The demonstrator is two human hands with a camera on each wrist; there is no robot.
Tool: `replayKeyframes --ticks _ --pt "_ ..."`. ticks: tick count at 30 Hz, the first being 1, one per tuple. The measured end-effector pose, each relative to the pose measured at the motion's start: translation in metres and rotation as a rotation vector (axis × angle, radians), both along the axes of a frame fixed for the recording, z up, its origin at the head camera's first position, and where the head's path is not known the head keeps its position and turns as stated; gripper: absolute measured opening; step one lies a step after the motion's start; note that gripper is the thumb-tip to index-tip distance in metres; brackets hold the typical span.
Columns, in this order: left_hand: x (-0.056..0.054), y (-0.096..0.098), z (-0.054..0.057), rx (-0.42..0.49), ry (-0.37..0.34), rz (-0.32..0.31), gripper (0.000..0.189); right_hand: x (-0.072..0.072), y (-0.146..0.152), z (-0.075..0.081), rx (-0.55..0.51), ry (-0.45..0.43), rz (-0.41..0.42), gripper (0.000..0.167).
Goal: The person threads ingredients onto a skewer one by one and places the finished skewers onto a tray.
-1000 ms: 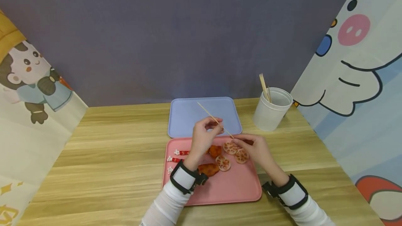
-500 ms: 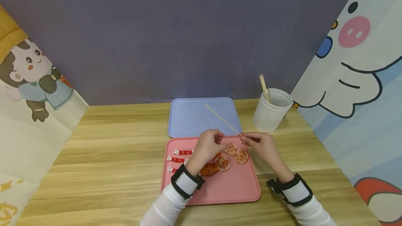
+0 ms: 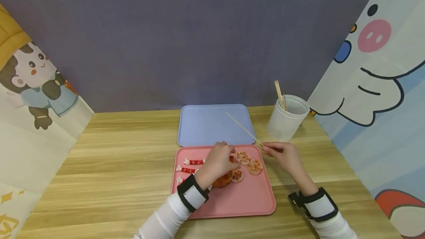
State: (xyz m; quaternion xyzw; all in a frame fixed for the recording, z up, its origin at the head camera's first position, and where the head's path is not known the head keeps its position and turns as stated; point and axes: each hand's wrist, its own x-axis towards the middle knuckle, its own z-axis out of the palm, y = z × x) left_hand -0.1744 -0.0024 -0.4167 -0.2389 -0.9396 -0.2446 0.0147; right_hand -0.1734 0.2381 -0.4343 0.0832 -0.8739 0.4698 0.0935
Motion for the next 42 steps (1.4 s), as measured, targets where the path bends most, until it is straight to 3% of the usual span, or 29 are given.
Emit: replayKeyframes --ticks 9,16,24,32,42 --pt "0.005 -0.003 -0.002 -0.189 0.061 -0.076 0.036 0.0 0.012 -0.005 -0.02 -0.063 -0.047 0.02" --pt "0.01 0.005 -0.005 -0.295 0.081 -0.117 0.037 0.001 0.022 -0.004 0.055 -0.084 -0.102 0.022" --pt "0.012 0.014 -0.013 -0.378 0.131 -0.12 0.035 0.001 0.027 -0.004 0.07 -0.107 -0.113 0.023" --pt "0.014 0.018 -0.013 -0.403 0.147 -0.155 0.033 0.001 0.029 -0.003 0.136 -0.101 -0.147 0.024" --pt "0.016 0.021 -0.018 -0.474 0.232 -0.174 0.031 0.001 0.031 -0.006 0.144 -0.111 -0.155 0.022"
